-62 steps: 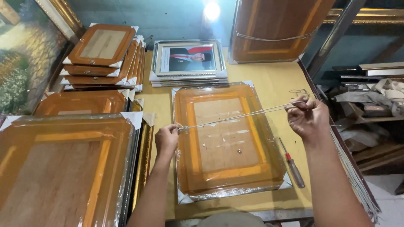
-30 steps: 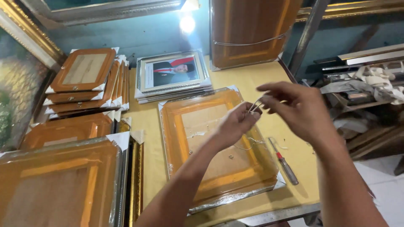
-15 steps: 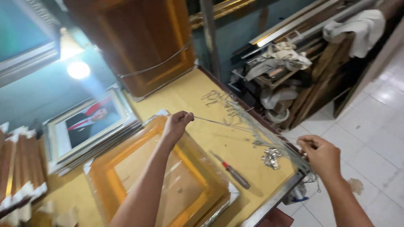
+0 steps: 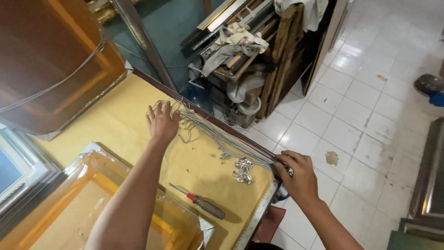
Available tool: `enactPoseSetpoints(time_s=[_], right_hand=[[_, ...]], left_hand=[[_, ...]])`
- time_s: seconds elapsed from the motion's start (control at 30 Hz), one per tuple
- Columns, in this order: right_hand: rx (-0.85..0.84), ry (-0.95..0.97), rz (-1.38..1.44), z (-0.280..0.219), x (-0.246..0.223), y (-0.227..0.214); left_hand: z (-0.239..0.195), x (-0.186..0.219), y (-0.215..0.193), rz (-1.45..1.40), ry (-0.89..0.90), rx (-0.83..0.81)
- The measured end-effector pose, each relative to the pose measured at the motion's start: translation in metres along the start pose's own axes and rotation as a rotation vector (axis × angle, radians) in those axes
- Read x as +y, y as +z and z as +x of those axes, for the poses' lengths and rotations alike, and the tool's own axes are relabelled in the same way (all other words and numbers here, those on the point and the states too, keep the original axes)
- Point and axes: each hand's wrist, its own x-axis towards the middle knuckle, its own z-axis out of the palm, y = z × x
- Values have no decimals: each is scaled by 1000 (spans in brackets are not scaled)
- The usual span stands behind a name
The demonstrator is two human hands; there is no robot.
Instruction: Attaching hanging wire and hardware to the back of picture frames in a workshop.
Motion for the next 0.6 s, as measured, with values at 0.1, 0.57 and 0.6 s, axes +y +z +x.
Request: enactPoseSetpoints(time_s=[0.1,0.57,0.6], right_hand=[[58,-94,61,5,-15,7],[-613,-727,355,-59,-197,96],[-702,-704,350,-64,-206,99]], left_hand=[[-34,-9,1,-189,26,262],[-381,-100,-64,-433,-574,536],[-393,-103,-67,-461,-648,534]])
